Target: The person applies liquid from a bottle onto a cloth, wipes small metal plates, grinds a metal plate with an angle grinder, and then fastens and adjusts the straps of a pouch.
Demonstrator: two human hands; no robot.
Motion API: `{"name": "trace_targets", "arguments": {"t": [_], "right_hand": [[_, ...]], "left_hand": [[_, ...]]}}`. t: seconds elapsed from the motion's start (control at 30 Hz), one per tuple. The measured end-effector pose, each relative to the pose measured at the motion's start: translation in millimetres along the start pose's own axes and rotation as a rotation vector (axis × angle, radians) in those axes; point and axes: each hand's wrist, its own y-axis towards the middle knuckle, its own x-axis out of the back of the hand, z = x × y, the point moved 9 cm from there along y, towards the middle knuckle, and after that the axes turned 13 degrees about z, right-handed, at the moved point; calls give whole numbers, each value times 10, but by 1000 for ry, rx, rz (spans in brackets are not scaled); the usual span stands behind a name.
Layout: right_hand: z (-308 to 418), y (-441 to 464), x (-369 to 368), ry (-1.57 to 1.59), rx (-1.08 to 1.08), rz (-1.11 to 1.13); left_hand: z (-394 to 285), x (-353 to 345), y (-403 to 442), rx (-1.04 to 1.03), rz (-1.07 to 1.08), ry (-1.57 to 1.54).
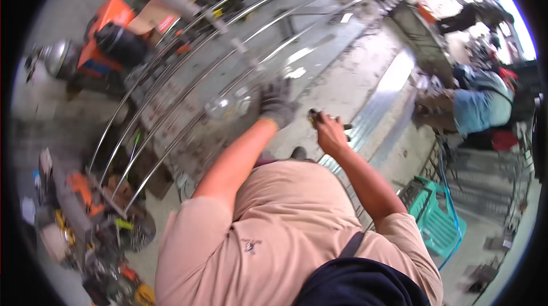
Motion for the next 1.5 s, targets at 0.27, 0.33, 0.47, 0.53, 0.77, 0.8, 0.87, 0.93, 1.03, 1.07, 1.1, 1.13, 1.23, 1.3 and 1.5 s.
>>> {"name": "trace_targets", "arguments": {"t": [0.27, 0.33, 0.47, 0.53, 0.77, 0.8, 0.87, 0.93, 1.03, 1.07, 1.1, 1.13, 1.23, 1.3, 1.5], "right_hand": [[-249, -113, 53, -40, -66, -85], [-301, -106, 58, -15, -50, -162], [-324, -113, 127, 14, -67, -150], [-349, -115, 141, 30, -65, -155], [-367, -123, 175, 14, -61, -176], [-376, -125, 175, 21, -63, -169], [-380, -128, 195, 36, -65, -156], [-382, -136, 229, 31, -61, -189], [-433, -119, 205, 33, -70, -172], [-419, -88, 202, 37, -62, -150], [-455, -57, 163, 122, -30, -106], [-508, -21, 140, 106, -61, -97], [-395, 122, 87, 149, 8, -93], [-252, 141, 163, 167, 26, -136], [323, 536, 244, 78, 179, 32]], "left_hand": [[1058, -325, -135, 192, 309, 282], [1096, -361, -130, 131, 380, 384], [997, -174, -200, 125, 308, 418], [1046, -249, -175, 124, 277, 376], [1251, -493, 56, 67, 369, 247], [1272, -503, 82, 49, 376, 197], [1269, -541, 156, 4, 472, 151], [1158, -455, 210, -91, 425, 41], [727, -175, 96, -354, 114, -88], [563, -101, -5, -466, -6, -41], [497, -41, -183, -557, -115, 20], [574, -332, -263, -556, -78, 29], [697, -424, -757, -469, 61, 10], [589, -81, -808, -283, 122, -36], [494, 72, -952, -138, 139, -123]]}}
